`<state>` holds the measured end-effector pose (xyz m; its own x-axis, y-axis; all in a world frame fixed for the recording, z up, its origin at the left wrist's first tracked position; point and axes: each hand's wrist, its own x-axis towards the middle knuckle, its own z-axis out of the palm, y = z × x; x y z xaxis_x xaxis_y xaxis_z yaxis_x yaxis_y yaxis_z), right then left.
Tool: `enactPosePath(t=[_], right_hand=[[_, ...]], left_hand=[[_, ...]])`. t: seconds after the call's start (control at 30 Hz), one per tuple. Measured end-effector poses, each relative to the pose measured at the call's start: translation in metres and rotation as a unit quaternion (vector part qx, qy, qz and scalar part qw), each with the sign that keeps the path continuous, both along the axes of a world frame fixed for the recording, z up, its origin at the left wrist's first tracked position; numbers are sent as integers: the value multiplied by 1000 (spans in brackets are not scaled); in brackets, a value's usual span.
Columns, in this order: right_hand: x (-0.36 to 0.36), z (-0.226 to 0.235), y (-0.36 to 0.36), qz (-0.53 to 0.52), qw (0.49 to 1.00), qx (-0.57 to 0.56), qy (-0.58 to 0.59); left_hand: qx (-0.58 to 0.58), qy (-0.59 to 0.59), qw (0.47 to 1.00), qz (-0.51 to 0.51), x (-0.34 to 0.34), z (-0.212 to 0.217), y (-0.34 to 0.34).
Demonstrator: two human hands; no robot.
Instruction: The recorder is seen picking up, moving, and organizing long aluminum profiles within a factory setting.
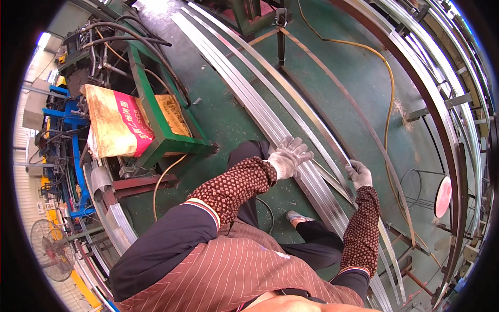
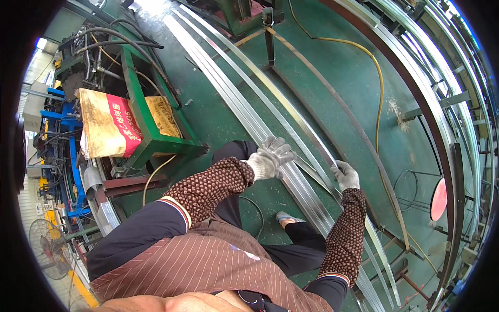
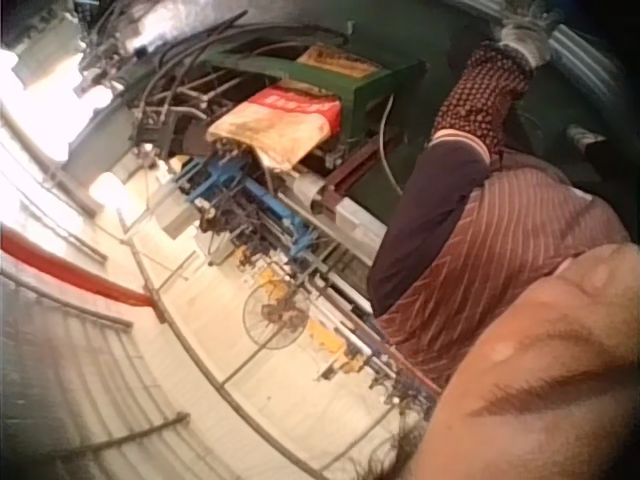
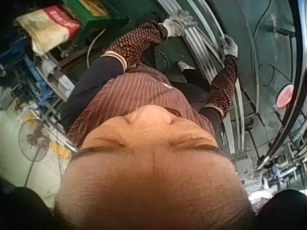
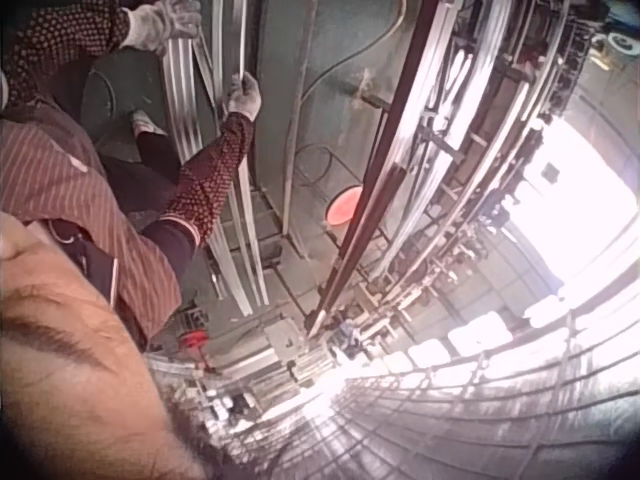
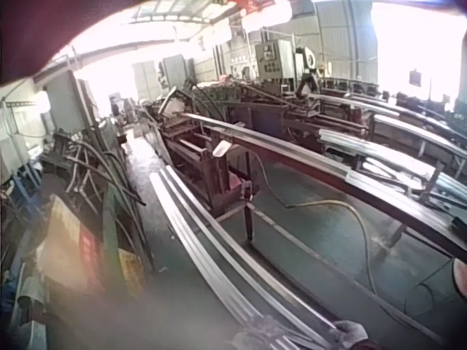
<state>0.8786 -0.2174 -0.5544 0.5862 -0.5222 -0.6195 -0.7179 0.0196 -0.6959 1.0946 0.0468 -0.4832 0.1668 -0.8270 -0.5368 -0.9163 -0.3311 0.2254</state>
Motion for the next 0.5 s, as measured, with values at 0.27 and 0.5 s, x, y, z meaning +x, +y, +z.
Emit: enactPosePath(t=[0.27, 0.5], right_hand=[[-14, 15, 49, 87, 995, 5, 49], [21, 62, 56, 250, 935, -50, 244]], left_hand=[[11, 7, 1000, 7, -2, 0, -2], [65, 0, 998, 6, -3, 12, -5]])
